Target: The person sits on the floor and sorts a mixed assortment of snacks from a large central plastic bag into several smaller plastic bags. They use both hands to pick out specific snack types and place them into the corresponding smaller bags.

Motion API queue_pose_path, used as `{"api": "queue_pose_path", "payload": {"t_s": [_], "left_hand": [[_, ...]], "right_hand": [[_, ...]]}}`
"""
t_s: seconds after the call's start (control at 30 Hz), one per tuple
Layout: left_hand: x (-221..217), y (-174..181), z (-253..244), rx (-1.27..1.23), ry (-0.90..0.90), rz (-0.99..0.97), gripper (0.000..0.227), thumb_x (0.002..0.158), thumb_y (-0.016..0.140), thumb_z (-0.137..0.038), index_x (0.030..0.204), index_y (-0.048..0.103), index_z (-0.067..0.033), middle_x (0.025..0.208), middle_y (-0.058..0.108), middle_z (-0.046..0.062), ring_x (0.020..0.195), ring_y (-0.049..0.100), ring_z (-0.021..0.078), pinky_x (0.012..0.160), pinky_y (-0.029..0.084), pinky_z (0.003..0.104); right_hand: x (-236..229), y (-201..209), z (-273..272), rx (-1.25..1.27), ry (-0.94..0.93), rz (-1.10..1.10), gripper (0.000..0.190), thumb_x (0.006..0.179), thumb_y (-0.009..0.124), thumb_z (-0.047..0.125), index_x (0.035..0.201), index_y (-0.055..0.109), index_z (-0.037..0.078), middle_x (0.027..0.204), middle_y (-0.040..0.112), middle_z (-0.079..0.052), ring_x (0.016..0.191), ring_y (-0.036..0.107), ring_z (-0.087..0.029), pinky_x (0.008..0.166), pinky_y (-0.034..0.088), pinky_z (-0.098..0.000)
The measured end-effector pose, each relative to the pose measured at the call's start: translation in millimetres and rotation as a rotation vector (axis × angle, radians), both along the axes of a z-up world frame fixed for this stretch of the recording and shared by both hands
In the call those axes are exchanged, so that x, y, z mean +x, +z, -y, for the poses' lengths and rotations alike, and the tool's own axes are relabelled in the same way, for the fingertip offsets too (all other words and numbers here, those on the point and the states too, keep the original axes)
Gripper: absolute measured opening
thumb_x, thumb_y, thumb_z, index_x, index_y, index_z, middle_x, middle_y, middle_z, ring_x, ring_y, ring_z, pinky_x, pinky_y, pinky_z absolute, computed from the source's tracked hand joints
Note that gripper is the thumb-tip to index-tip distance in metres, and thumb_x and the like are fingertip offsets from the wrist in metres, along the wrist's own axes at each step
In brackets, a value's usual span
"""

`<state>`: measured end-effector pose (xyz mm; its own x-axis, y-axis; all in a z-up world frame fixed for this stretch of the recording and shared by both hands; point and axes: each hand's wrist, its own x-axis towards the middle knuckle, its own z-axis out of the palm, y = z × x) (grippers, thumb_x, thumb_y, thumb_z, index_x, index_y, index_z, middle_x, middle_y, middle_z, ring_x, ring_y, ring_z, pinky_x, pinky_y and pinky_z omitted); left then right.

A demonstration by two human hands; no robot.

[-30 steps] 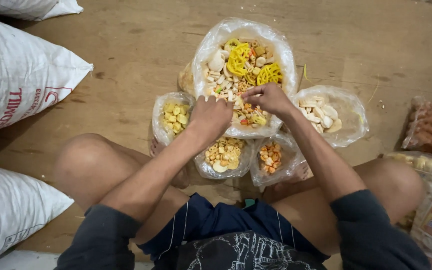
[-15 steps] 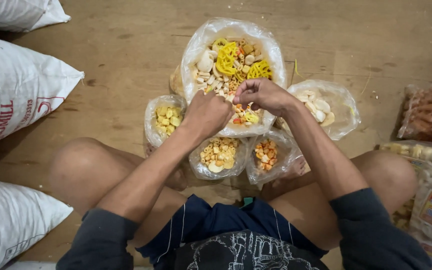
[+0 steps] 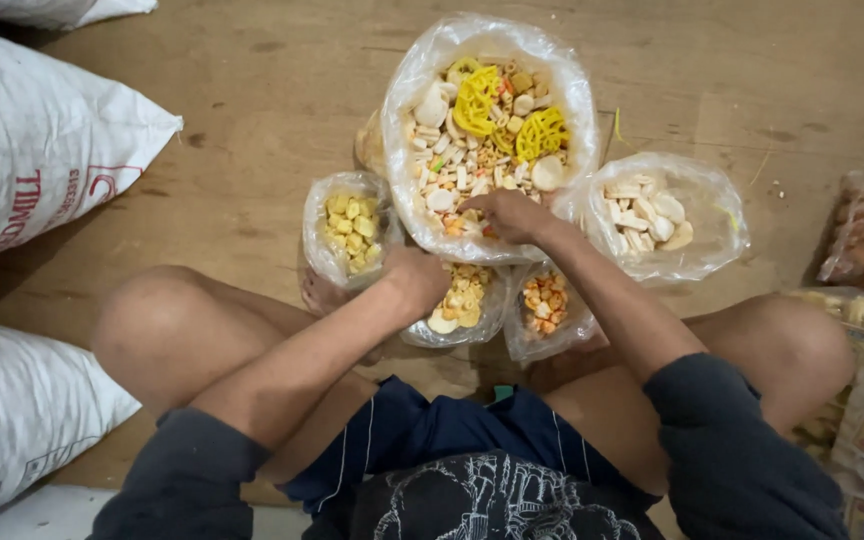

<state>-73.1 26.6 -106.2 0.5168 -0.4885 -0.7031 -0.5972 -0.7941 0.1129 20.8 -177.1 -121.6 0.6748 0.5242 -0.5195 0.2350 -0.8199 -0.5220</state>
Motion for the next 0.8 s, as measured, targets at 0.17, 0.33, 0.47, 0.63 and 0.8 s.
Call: {"api": "queue_pose_path", "payload": {"t_s": [0.17,0.33,0.47,0.63,0.8], "left_hand": [[23,40,2,-0.024,-0.056,0.058,0.022,0.096,0.059,-0.016,0.102,0.080,-0.0146,0.100,0.079,0.009,0.100,0.075,0.0364,0.070,0.054,0.059],[20,41,-7,-0.011,-0.021,0.055,0.023,0.096,0.058,-0.015,0.105,0.080,-0.0138,0.101,0.078,0.012,0.099,0.074,0.0388,0.063,0.054,0.062],[23,63,-10,0.001,-0.032,0.054,0.025,0.096,0.057,-0.008,0.106,0.080,-0.0140,0.104,0.078,0.009,0.103,0.074,0.0372,0.068,0.054,0.058],[33,66,-11,-0.113,-0.036,0.116,0.024,0.094,0.059,-0.005,0.100,0.081,-0.0125,0.100,0.080,0.010,0.102,0.075,0.0372,0.075,0.055,0.057],[50,91,-1,-0.398,-0.035,0.313,0.018,0.089,0.066,-0.006,0.098,0.080,-0.0094,0.096,0.077,0.015,0.095,0.074,0.0387,0.079,0.055,0.055]], "right_hand": [[4,-29,0,-0.165,0.012,0.027,0.043,0.096,0.062,0.025,0.131,0.066,0.048,0.120,0.069,-0.015,0.110,0.071,-0.039,0.095,0.058,-0.0460],[0,8,-12,-0.233,0.079,0.050,0.035,0.093,0.066,0.031,0.127,0.071,0.039,0.123,0.065,-0.014,0.110,0.071,-0.039,0.094,0.059,-0.0465],[4,3,-7,-0.229,0.121,0.120,0.026,0.096,0.063,0.036,0.120,0.073,0.034,0.119,0.065,-0.010,0.108,0.071,-0.038,0.092,0.060,-0.0496],[13,-14,9,-0.145,0.040,0.112,0.025,0.098,0.061,0.036,0.116,0.074,0.026,0.114,0.067,-0.011,0.112,0.069,-0.038,0.094,0.058,-0.0524],[12,72,12,0.084,-0.244,-0.025,0.020,0.097,0.067,0.027,0.110,0.076,0.014,0.100,0.077,-0.013,0.098,0.074,-0.034,0.086,0.057,-0.0491]]}}
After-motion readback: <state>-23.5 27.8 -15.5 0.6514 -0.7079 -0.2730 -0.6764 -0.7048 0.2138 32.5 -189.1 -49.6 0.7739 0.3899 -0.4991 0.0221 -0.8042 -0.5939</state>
